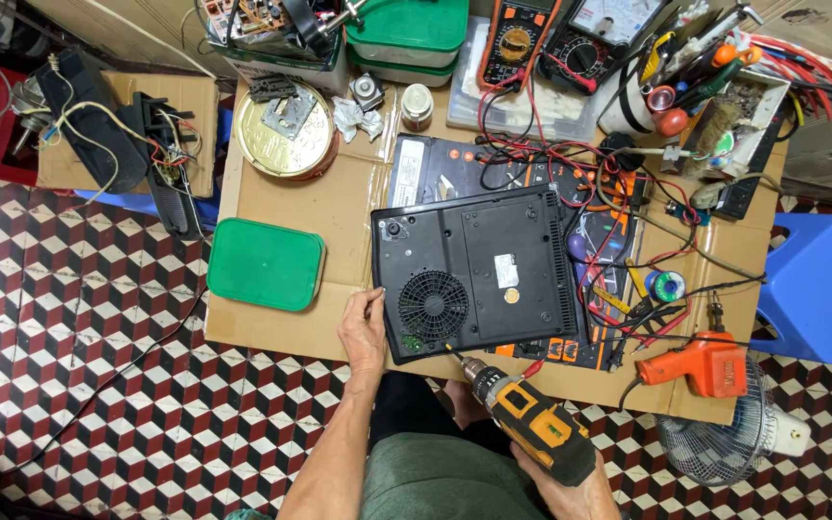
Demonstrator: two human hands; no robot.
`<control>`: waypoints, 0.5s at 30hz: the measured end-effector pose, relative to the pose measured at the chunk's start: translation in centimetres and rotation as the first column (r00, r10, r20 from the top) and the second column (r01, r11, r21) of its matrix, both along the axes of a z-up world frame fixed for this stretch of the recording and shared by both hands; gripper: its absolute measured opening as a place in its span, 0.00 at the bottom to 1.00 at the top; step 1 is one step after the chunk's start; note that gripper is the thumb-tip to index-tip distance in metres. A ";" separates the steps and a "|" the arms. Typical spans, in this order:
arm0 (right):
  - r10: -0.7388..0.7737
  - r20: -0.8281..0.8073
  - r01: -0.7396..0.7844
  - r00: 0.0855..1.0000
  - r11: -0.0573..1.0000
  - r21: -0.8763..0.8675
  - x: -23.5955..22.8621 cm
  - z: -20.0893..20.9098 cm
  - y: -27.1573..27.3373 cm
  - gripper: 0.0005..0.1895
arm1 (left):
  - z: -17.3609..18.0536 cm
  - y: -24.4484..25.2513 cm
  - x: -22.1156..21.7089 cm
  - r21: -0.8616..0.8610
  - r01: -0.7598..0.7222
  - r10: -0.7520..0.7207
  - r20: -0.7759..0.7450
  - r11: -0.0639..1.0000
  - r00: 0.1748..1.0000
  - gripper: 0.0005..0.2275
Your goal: The person assembles an induction cooktop by placing the main unit onto a base and securing it with a power drill. They handle the cooktop, a green container, and screws while working at a cluttered workbench.
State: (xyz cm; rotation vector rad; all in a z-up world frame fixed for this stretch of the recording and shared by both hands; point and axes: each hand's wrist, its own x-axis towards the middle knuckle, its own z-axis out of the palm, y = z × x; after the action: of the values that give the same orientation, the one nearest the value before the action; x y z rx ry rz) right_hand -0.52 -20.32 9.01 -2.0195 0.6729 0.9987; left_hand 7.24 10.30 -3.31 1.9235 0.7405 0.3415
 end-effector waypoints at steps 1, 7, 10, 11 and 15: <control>-0.005 0.004 0.005 1.000 1.000 -0.004 -1.2 -1.8 -0.5 0.23 | -0.1 0.3 -0.3 -0.004 0.005 -0.005 0.004 1.000 1.000 0.04; -0.614 -0.076 0.556 0.786 0.648 0.522 -3.2 -5.5 -2.1 0.31 | -0.5 0.6 0.0 0.182 0.105 -0.113 0.033 0.978 0.993 0.03; -0.027 0.033 0.027 0.999 1.000 0.007 -3.4 -5.6 -1.8 0.31 | -0.5 1.1 0.3 0.134 0.134 -0.129 -0.040 0.982 0.991 0.04; -0.289 0.030 0.269 0.957 0.919 0.289 -4.4 -7.4 -2.5 0.32 | -0.3 1.2 0.4 0.081 0.132 -0.128 -0.058 0.988 0.990 0.04; -0.313 0.200 0.221 0.928 0.899 0.379 -4.9 -6.8 -2.0 0.31 | 1.5 0.5 0.9 -0.154 0.050 -0.069 -0.119 0.987 0.991 0.05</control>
State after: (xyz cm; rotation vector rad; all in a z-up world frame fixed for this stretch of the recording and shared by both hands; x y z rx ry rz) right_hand -5.43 -22.33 2.21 -1.6482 0.5685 0.6258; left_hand 8.11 10.81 -1.84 1.8309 0.7662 0.1256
